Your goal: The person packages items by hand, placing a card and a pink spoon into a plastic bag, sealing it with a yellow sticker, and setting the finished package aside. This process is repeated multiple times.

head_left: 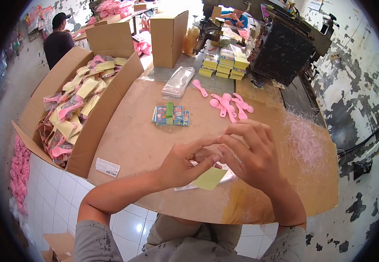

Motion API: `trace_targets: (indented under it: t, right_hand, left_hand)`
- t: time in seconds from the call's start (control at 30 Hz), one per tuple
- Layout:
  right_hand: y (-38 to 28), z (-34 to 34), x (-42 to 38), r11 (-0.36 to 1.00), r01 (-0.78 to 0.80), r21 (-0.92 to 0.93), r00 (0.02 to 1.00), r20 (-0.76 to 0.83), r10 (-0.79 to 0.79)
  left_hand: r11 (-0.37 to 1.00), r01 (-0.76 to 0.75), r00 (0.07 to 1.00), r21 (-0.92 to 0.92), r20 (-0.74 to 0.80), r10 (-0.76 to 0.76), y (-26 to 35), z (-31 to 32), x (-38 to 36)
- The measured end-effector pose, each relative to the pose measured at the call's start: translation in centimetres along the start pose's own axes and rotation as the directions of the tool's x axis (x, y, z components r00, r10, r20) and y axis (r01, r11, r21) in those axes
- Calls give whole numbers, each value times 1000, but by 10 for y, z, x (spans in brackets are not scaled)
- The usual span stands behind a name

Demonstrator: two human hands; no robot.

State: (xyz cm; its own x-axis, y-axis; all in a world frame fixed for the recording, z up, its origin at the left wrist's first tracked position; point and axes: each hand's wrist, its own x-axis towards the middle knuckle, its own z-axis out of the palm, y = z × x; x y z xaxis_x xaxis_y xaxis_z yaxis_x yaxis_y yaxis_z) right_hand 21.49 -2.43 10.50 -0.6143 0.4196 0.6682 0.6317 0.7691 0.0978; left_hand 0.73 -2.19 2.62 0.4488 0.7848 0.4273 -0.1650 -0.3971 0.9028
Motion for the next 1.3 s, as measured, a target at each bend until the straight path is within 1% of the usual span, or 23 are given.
trace_targets:
  t: [0.1,0.17,0.27,0.3,0.37,0.43,0.47,0.5,0.53,0.57,0.6,0.67,0.77,0.8,0.83,0.87,0.9,0.97,1.0,1.1,1.2,1.27,1.3]
  right_hand:
    - [0,12,-5,990,65,-123,998,22,-63]
    - [0,15,-5,982,91,-163,995,49,-84]
    - [8,17,-4,982,119,-147,986,132,-100]
    - [11,16,-3,991,77,-114,990,129,-62]
    - [19,13,-2,999,-13,-49,992,123,19]
    - [35,4,-9,953,-248,176,967,99,234]
    - [46,-3,-16,891,-352,285,936,105,336]
    - [57,-17,-25,711,-463,529,886,248,392]
    - [69,-32,-38,452,-556,698,826,402,395]
    - [80,-45,-56,181,-515,838,829,433,353]
    - [93,-59,-77,-109,-436,893,839,447,310]
    - [135,-84,-122,-248,-286,925,915,341,216]
    - [189,-119,-184,-336,-327,883,765,456,455]
    - [205,-117,-220,325,-681,657,691,430,580]
    - [220,-108,-266,720,-694,-20,680,310,664]
    - [218,-106,-267,649,-630,-427,627,214,749]
    - [217,-104,-270,438,-485,-757,562,114,819]
    - [188,-116,-234,561,-684,-466,596,86,799]
    - [177,-119,-218,597,-747,-292,607,65,792]
    - [158,-110,-182,467,-869,164,490,161,856]
    - [129,-76,-148,599,-783,167,621,171,765]
    - [103,-48,-126,620,-715,322,699,330,634]
    - [86,-36,-113,585,-714,385,700,401,591]
  left_hand:
    - [985,-62,997,162,-41,70,-12,3,-4]
    - [950,-102,994,296,-6,109,-16,0,-5]
    - [879,-166,986,448,68,151,-14,0,-4]
    - [851,-188,982,490,97,161,-12,0,-4]
    - [905,-88,992,416,120,42,-2,-3,1]
    - [953,25,991,301,118,-64,0,-5,3]
    - [972,86,988,219,107,-111,-3,-7,4]
    - [980,145,982,133,99,-159,-4,-7,4]
    - [980,199,975,23,94,-200,-4,-7,5]
    - [964,251,965,-88,95,-243,-3,-7,5]
    - [935,297,954,-195,104,-282,-3,-7,7]
    - [928,289,957,-236,100,-273,-4,-7,8]
    - [908,310,951,-282,93,-295,-1,-6,9]
    - [902,319,948,-290,90,-306,1,-6,9]
    - [912,302,953,-276,86,-290,-1,-5,9]
    - [924,281,960,-258,79,-270,-4,-6,9]
    - [934,265,964,-241,74,-255,-7,-6,9]
    - [924,315,949,-215,56,-311,-11,-5,10]
    - [919,340,940,-200,47,-337,-12,-5,12]
    - [919,368,930,-143,62,-363,-20,-5,13]
    - [904,374,927,-210,54,-371,-20,-4,15]
    - [893,413,911,-179,65,-408,-24,-5,15]
    - [887,432,902,-163,73,-426,-26,-5,15]
